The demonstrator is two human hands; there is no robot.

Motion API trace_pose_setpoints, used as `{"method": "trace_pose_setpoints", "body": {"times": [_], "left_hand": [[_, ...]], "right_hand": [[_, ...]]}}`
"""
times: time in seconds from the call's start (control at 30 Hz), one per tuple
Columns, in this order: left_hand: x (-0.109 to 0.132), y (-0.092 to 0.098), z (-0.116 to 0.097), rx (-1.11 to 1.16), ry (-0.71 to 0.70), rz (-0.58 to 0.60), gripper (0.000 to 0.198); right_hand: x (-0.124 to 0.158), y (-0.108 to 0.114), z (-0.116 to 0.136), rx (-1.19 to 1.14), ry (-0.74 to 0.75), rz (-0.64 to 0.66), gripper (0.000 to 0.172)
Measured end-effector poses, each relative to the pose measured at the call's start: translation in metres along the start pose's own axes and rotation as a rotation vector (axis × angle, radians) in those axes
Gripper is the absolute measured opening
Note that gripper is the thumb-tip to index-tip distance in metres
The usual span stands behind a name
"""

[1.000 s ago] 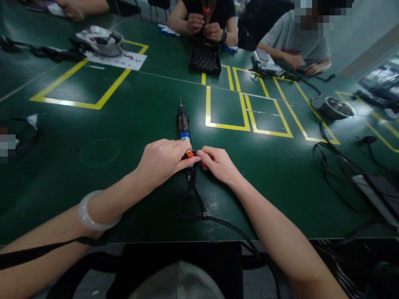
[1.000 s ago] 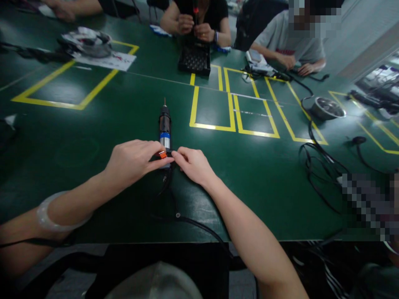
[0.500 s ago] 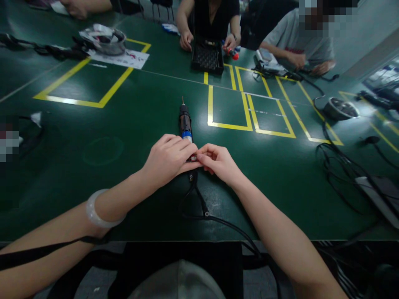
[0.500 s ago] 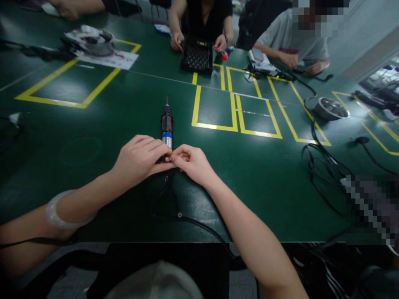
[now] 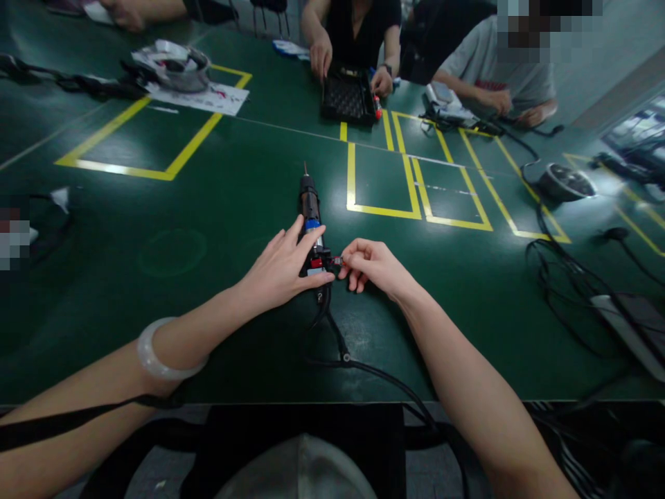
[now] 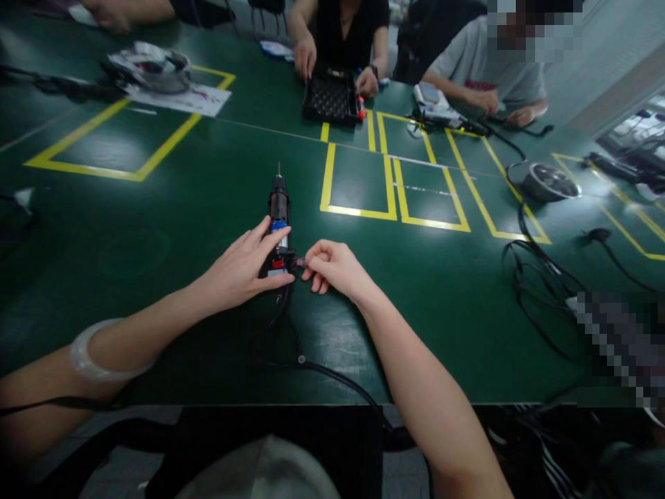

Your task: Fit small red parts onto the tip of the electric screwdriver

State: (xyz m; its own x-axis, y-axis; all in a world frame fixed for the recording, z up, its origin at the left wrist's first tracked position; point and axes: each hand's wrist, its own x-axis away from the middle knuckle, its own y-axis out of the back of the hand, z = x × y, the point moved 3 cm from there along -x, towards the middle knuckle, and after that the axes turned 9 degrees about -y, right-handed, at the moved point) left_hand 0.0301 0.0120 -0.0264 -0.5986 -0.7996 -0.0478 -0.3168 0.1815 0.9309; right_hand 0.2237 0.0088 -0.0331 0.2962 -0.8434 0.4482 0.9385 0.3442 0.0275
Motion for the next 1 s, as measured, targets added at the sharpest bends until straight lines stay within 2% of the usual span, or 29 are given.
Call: {"method": "trace_pose_setpoints", "body": {"times": [0.27, 0.5, 0.8, 1.0], "left_hand": [[-0.006, 0.005, 0.011, 0.184, -0.075, 0.088, 0.087], [-0.009, 0.007, 0.011, 0.204, -0.119, 0.129, 0.083], [-0.008, 0.004, 0.012, 0.195, -0.122, 0.136, 0.078], [-0.009, 0.002, 0.013, 0.196, -0.125, 0.136, 0.079]], "right_hand": [[0.000, 0.000, -0.001, 0.036, -0.003, 0.011, 0.003], [-0.001, -0.004, -0.005, 0.103, 0.046, 0.007, 0.006], [0.001, -0.008, -0.001, 0.373, 0.151, -0.148, 0.004], [-0.003, -0.012, -0.002, 0.390, 0.216, -0.204, 0.007]]}}
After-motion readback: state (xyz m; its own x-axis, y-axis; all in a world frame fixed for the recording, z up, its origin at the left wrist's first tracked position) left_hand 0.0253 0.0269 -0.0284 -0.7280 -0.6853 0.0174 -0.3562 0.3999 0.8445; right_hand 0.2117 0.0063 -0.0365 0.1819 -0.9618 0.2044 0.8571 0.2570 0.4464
